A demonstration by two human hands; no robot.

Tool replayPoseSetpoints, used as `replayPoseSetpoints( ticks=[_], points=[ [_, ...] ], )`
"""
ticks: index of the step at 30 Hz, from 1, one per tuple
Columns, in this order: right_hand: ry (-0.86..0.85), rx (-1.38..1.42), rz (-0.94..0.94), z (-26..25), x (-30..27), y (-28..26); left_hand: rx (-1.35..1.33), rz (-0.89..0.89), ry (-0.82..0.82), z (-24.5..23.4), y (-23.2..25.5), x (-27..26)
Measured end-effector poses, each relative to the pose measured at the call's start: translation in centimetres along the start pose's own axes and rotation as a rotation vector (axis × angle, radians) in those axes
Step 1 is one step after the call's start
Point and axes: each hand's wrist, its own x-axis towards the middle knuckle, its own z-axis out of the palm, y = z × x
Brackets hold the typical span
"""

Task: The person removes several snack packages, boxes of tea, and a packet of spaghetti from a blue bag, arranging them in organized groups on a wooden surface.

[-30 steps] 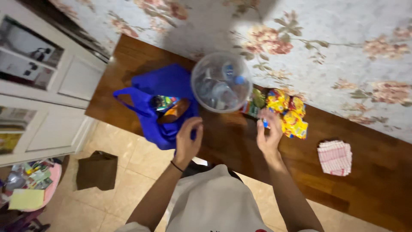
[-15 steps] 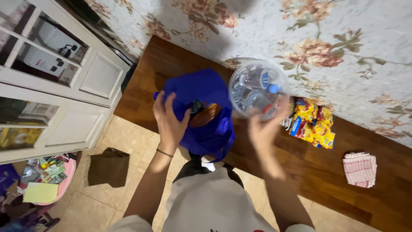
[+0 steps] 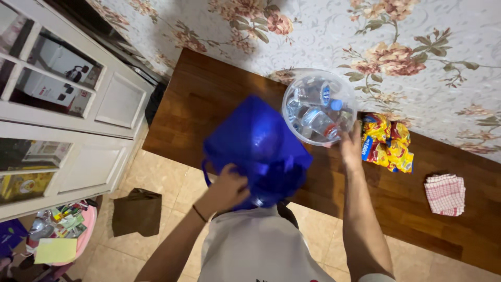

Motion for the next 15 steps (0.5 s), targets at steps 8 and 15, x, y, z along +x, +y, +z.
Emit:
replayPoseSetpoints(
  ticks=[8, 15],
  points=[
    [-0.162, 0.002, 0.195, 6.8, -0.3, -3.5, -0.477, 0.198, -0.009, 2.6, 8.1, 0.9],
    [-0.335, 0.333, 0.033, 18.4, 1.3, -2.8, -0.67, 0.131, 0.047, 2.9, 9.1, 3.3]
  ],
)
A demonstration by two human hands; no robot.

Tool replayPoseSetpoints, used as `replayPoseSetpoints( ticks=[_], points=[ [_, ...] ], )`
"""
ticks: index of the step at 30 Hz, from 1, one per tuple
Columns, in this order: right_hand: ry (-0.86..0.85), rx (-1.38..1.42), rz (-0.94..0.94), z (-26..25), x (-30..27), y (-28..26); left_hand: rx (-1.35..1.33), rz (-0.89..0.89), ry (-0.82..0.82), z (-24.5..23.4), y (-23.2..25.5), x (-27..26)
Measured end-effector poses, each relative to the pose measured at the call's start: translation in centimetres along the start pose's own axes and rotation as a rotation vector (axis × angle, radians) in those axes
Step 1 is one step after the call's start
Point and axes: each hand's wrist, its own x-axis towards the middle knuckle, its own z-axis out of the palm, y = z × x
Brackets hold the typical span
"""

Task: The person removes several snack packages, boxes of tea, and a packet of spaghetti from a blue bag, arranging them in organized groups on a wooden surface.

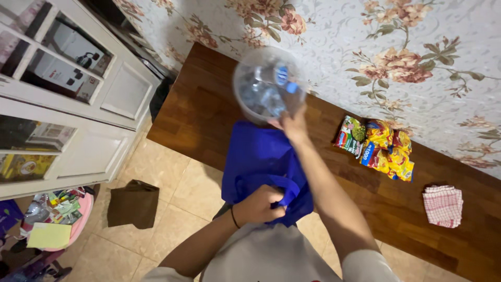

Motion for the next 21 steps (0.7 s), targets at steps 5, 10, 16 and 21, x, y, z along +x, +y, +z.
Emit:
replayPoseSetpoints(
  ticks=[5, 10, 16, 21],
  points=[
    [-0.077, 0.042, 0.164, 7.3, 2.8, -0.2, -0.105, 0.044, 0.101, -0.1, -0.9, 0.0],
    [-0.282, -0.262, 0.039, 5.1, 1.5, -0.3, -0.033, -0.039, 0.3, -2.4, -2.5, -1.3],
    [-0.33, -0.163, 0.014, -9.6, -9.1, 0.2, -0.196, -0.025, 0.4, -5.2, -1.6, -1.2],
    [-0.188, -0.402, 0.141, -14.1, -12.6, 9.5, -0.014, -0.029, 0.428, -4.7, -6.7, 0.7]
  ],
)
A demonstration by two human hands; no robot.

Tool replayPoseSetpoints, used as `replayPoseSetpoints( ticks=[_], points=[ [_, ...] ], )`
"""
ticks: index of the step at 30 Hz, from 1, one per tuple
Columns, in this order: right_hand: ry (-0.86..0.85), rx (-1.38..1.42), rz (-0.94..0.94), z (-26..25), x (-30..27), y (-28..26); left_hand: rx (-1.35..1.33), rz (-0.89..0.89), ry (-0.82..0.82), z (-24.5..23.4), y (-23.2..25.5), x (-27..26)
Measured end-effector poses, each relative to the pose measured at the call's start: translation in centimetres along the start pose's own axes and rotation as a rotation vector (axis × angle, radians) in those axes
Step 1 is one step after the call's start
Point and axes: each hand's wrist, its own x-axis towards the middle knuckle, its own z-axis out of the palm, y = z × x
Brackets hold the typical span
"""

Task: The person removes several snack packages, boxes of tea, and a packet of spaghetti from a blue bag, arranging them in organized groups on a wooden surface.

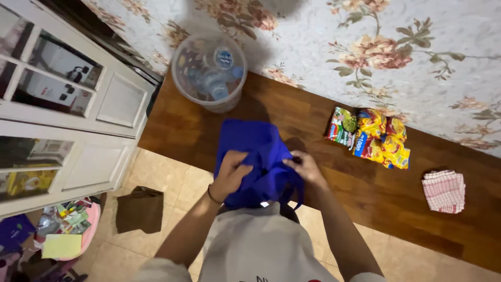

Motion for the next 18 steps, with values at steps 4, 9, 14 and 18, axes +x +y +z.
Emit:
replayPoseSetpoints(
  ticks=[4, 9, 14, 18],
  points=[
    [0.313, -0.091, 0.076, -2.4, 0.9, 0.2, 0.175, 0.244, 0.187, -0.2, -3.2, 3.1],
    [0.497, 0.083, -0.104, -6.4, 4.9, -5.6, -0.044, 0.115, 0.081, -3.3, 1.5, 11.8],
    [0.612, 0.102, -0.033, -9.8, 5.8, -10.3, 0.051, 0.109, 0.041, -0.5, 6.0, 17.2],
    [0.775, -0.22, -0.358, -9.1, 2.7, -13.5, 0.348, -0.031, 0.115, 1.0, 5.8, 17.1]
  ],
)
